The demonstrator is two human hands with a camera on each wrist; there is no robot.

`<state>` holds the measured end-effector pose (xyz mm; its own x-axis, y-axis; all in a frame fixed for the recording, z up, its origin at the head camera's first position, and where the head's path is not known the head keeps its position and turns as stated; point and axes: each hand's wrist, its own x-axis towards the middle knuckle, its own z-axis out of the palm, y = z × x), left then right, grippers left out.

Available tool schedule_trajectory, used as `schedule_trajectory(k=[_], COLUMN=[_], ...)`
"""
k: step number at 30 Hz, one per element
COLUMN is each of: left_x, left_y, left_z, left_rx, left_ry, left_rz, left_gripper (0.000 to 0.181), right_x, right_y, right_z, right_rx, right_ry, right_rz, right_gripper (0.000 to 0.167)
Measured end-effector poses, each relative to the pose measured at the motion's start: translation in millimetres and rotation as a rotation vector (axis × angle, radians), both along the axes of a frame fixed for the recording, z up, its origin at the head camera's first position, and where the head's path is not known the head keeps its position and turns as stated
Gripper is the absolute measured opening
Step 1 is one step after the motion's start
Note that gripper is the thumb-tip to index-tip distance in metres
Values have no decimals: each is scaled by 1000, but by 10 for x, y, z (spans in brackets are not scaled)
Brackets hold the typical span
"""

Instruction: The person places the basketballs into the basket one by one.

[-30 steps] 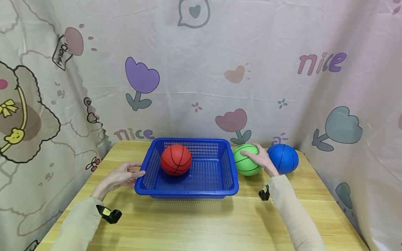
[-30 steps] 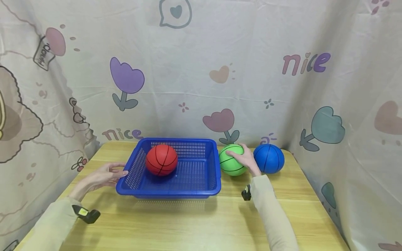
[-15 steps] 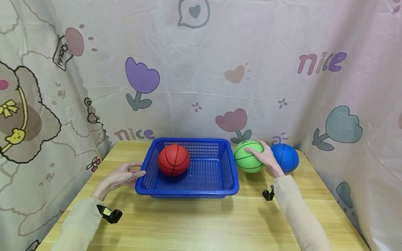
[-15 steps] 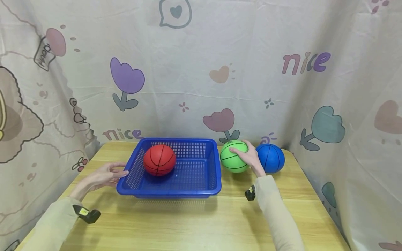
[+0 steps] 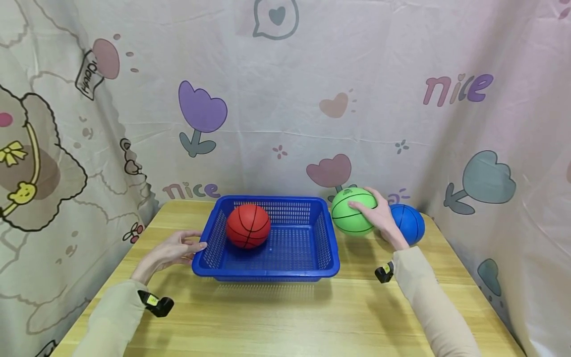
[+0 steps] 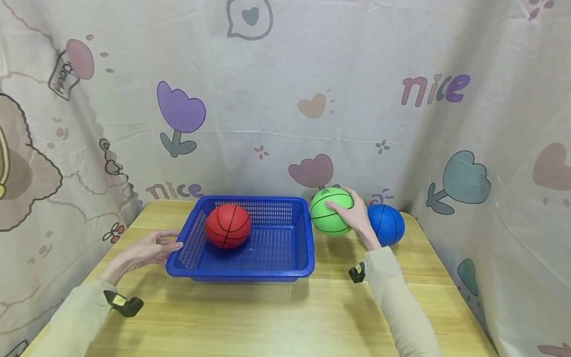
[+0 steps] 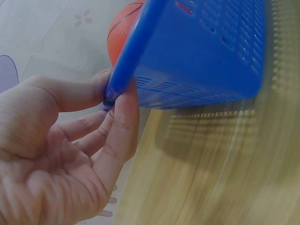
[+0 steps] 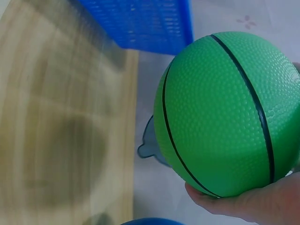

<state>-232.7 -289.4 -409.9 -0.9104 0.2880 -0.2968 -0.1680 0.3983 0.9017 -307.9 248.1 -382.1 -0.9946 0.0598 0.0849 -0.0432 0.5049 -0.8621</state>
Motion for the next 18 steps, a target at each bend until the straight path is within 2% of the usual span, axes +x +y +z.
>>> schedule_trajectory(k=[5,11,18], left_x=[-9,-10,-16], left_y=[1,-1,-11], left_z=[-4,-6,-8], left_rx=[12,4,-5], left_ry=[4,1,7], left_rz=[-12,-11,-8], left_gripper=[75,76,77], right_x=[50,130,199], right_y=[-80,-197,-315], right_z=[90,171,234], right_rx=[-32,-18,-70], right_ry=[45,80,107], right_rz=[11,23,87], right_gripper=[84,84,82])
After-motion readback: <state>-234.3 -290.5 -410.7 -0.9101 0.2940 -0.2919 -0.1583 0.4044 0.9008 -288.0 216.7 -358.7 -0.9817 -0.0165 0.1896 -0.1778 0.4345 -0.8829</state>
